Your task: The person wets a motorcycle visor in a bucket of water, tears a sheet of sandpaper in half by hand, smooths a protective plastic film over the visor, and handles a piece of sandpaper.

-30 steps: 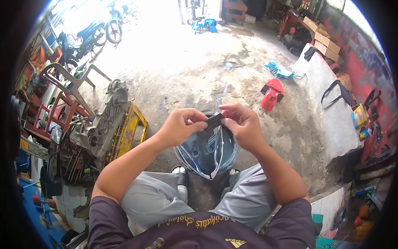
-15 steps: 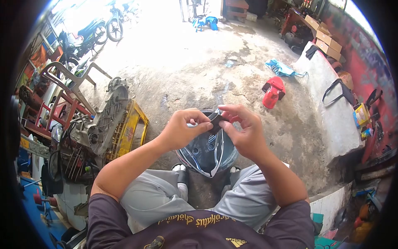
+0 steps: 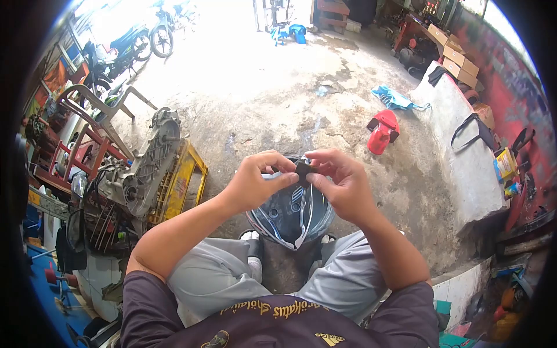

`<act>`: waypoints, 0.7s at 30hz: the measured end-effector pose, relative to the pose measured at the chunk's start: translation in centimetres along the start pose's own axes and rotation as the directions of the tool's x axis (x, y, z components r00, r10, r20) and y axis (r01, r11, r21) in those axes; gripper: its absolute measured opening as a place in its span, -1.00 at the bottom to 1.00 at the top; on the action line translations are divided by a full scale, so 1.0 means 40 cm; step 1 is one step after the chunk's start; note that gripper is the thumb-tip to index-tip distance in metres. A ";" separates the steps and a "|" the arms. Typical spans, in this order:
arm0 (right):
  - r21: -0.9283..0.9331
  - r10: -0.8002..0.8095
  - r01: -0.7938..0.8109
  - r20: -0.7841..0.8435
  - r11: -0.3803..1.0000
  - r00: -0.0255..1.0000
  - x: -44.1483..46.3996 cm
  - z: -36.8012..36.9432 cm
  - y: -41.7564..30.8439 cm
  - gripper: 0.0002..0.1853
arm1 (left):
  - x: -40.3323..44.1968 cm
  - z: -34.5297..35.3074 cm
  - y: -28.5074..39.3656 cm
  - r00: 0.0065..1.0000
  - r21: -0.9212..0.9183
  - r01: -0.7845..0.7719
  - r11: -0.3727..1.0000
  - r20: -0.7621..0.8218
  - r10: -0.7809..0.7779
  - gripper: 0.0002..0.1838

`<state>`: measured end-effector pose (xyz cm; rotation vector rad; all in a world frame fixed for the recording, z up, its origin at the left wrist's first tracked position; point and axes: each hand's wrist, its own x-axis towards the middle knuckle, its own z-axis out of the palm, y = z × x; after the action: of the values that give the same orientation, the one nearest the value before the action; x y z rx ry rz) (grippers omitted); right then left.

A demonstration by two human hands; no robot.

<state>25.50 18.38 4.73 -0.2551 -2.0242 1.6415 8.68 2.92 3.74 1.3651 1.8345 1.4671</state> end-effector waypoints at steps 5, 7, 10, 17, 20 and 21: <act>0.038 0.054 -0.057 0.069 0.998 0.996 -0.004 0.004 -0.008 -0.54 | 0.000 -0.011 0.012 0.997 0.011 0.054 0.998 0.062 -0.055 -0.78; 0.064 0.048 -0.050 0.042 0.997 0.998 -0.003 0.009 -0.011 -0.53 | -0.002 -0.010 0.015 0.997 0.001 0.057 0.998 0.058 -0.057 -0.78; 0.091 0.057 -0.058 0.005 0.994 0.998 0.000 0.005 -0.011 -0.54 | -0.004 -0.009 0.023 0.998 -0.017 0.064 0.998 0.031 -0.063 -0.79; 0.156 0.236 -0.240 0.043 0.958 0.971 0.012 -0.008 -0.008 -0.74 | -0.006 -0.011 0.021 0.999 -0.039 0.036 0.999 -0.019 -0.037 -0.81; 0.175 0.194 -0.195 0.022 0.965 0.981 0.007 0.001 -0.006 -0.80 | -0.008 -0.014 0.024 0.999 -0.022 0.034 0.999 -0.005 -0.034 -0.81; 0.176 0.195 -0.196 0.022 0.965 0.981 0.006 0.002 -0.005 -0.80 | -0.009 -0.013 0.025 0.999 -0.022 0.035 0.999 -0.005 -0.035 -0.81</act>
<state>25.28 18.39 4.97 -0.3971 -1.8913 1.9318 8.82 2.32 4.74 1.3127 1.8311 1.4709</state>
